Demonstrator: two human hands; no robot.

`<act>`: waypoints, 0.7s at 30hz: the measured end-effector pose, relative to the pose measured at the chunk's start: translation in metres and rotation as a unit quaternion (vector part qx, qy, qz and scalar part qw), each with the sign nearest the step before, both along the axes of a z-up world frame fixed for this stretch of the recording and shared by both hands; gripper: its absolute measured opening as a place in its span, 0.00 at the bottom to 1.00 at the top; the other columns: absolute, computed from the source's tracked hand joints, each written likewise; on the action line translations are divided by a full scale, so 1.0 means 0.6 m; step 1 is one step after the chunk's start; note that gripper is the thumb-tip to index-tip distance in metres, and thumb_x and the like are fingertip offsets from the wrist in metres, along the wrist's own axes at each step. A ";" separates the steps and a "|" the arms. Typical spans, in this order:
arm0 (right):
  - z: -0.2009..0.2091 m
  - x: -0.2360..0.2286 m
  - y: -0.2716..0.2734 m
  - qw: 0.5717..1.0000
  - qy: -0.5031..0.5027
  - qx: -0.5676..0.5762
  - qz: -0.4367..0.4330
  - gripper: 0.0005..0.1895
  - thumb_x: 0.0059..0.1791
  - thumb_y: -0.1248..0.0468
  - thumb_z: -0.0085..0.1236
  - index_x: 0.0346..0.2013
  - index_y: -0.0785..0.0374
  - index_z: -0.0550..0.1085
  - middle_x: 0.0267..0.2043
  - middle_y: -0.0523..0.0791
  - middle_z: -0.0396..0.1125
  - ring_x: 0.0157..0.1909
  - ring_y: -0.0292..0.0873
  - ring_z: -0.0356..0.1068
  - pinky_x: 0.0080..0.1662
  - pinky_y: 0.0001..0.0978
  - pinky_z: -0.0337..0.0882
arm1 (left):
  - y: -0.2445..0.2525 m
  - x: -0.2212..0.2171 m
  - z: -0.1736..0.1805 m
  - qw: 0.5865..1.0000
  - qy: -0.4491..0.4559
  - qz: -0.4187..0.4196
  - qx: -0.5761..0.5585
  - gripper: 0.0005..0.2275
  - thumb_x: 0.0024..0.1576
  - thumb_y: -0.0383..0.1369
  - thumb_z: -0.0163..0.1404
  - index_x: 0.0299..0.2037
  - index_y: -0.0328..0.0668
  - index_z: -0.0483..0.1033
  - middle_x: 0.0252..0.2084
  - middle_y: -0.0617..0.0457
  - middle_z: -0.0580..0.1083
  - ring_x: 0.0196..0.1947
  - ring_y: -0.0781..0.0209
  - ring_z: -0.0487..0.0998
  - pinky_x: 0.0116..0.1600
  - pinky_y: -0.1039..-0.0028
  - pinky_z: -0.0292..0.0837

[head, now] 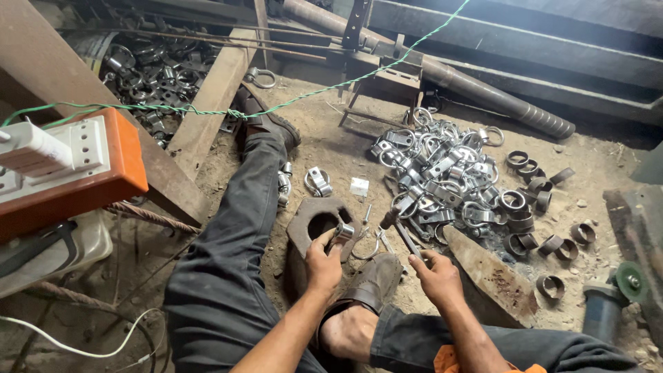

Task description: The person sits on the floor and assembles metal hardware components. They place a bolt through a metal bracket and ring, then use a wrench to tighten the nut. The person repeats this process with additional parts, placing finished assemblies on the floor.

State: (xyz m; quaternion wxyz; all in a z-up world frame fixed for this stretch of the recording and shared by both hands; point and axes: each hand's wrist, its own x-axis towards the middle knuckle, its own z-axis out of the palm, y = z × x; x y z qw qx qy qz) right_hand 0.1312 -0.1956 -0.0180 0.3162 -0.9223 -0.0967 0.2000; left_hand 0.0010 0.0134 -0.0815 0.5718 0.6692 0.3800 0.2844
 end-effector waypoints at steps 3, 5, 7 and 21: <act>-0.015 0.006 -0.009 1.000 -0.014 0.013 0.006 0.24 0.46 0.47 0.62 0.46 0.62 0.81 0.26 0.47 0.75 0.29 0.41 0.74 0.36 0.35 0.71 | -0.007 0.006 -0.006 0.995 -0.069 0.002 -0.072 0.16 0.55 0.22 0.56 0.54 0.35 0.79 0.45 0.49 0.79 0.42 0.61 0.77 0.48 0.73 0.71; -0.027 0.008 -0.012 0.999 -0.026 0.014 0.013 0.25 0.46 0.47 0.62 0.47 0.62 0.80 0.26 0.47 0.75 0.28 0.40 0.74 0.36 0.34 0.72 | -0.012 0.014 -0.010 0.964 -0.121 -0.005 -0.236 0.16 0.58 0.22 0.54 0.57 0.36 0.79 0.41 0.52 0.78 0.33 0.66 0.71 0.38 0.76 0.68; -0.032 0.011 -0.014 1.000 -0.014 0.008 0.015 0.25 0.46 0.46 0.62 0.47 0.62 0.79 0.25 0.47 0.75 0.27 0.40 0.73 0.35 0.35 0.71 | -0.011 0.017 -0.012 0.936 -0.172 -0.004 -0.306 0.16 0.58 0.21 0.53 0.57 0.35 0.77 0.39 0.55 0.77 0.30 0.69 0.70 0.36 0.79 0.68; -0.022 0.005 -0.007 1.000 -0.003 -0.002 0.020 0.24 0.47 0.47 0.61 0.46 0.62 0.81 0.24 0.46 0.75 0.26 0.39 0.72 0.34 0.34 0.70 | 0.008 0.015 -0.011 0.789 -0.308 0.007 -0.531 0.08 0.61 0.25 0.50 0.49 0.38 0.75 0.36 0.53 0.74 0.30 0.64 0.72 0.33 0.73 0.71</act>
